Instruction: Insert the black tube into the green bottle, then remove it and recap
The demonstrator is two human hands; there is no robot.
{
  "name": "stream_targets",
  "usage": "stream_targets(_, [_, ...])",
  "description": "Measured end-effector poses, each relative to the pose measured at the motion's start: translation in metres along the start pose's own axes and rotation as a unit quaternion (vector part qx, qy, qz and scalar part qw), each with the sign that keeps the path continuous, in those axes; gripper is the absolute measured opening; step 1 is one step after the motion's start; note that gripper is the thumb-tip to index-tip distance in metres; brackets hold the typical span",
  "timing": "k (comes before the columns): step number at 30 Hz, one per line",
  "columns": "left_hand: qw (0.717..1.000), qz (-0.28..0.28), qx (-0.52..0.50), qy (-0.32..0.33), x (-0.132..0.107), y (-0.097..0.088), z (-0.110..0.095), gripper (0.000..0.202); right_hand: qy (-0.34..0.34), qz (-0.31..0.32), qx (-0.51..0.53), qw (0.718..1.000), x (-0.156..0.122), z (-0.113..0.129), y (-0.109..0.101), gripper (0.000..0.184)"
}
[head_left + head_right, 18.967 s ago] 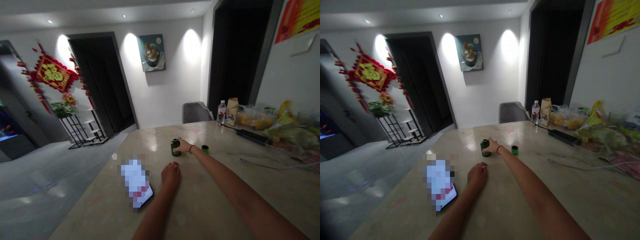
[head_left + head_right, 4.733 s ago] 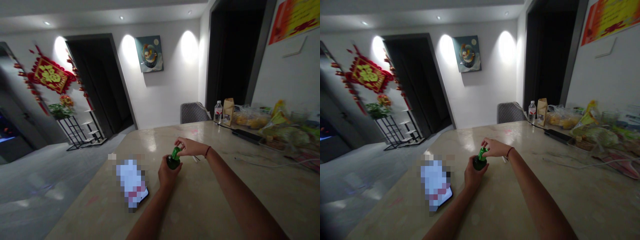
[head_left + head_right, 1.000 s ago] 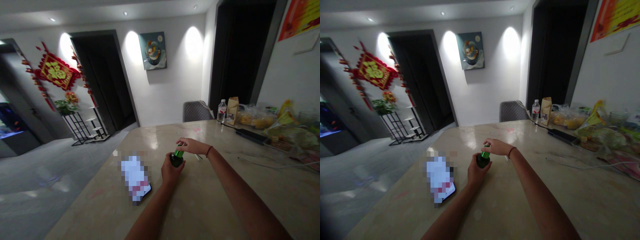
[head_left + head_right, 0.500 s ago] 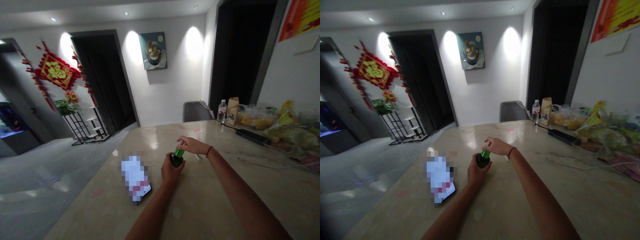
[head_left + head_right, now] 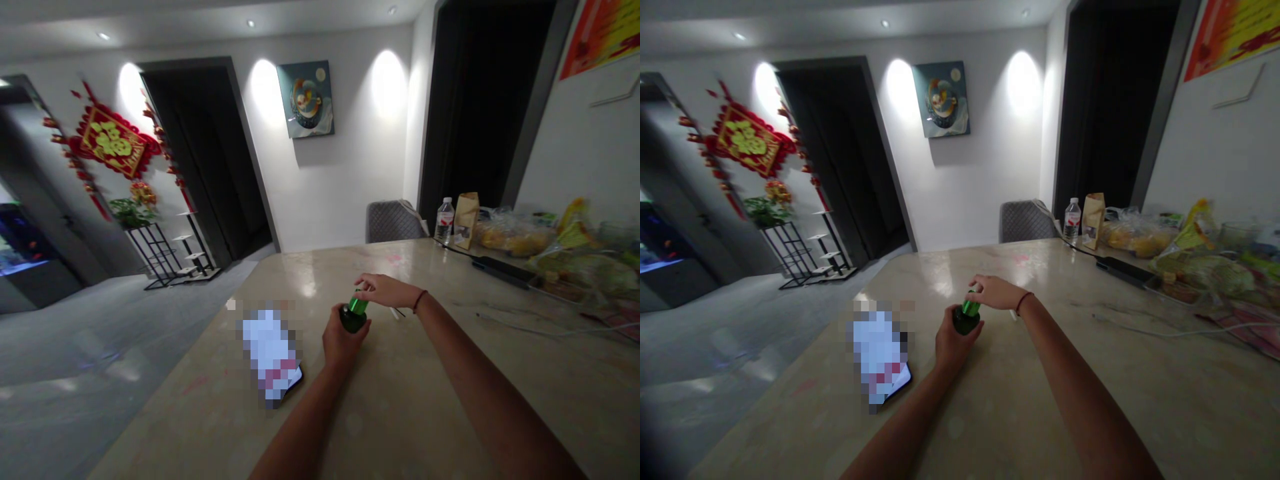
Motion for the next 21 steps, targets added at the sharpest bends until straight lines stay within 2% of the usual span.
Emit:
stream_targets(2, [1.0, 0.001, -0.002, 0.002, 0.0, -0.0002, -0.0002, 0.052, -0.008, 0.006, -0.008, 1.0, -0.0003, 0.001, -0.0007, 0.037])
stream_targets(6, [1.0, 0.0, -0.001, 0.011, 0.0002, 0.0001, 0.0007, 0.052, -0.003, 0.005, 0.015, 1.0, -0.0018, 0.0009, -0.0012, 0.048])
stream_targets(9, [1.0, 0.001, -0.001, 0.011, 0.0004, 0.0009, 0.0019, 0.052, 0.015, 0.018, 0.021, 1.0, -0.0018, 0.001, -0.0005, 0.038])
stream_targets(12, [1.0, -0.002, -0.002, 0.006, 0.0005, 0.0013, 0.0026, 0.052, -0.02, 0.009, 0.001, 1.0, -0.0013, 0.0029, -0.0017, 0.031])
stream_targets(16, [1.0, -0.004, 0.003, 0.011, 0.0004, 0.001, 0.0028, 0.052, -0.035, -0.01, -0.015, 0.999, -0.0017, 0.0038, -0.0043, 0.034])
stream_targets(21, [1.0, -0.001, 0.005, 0.019, -0.0003, 0.0009, 0.0034, 0.052, -0.044, 0.012, -0.008, 0.999, -0.0037, 0.0043, -0.0046, 0.033])
Point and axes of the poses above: each hand's wrist, its own x-axis towards the middle knuckle, its own y-axis out of the palm, z = x × y, the point moved 1 cm from there along x, towards the middle knuckle, and after that the axes turned 7 degrees about -z, right-handed, at the moved point
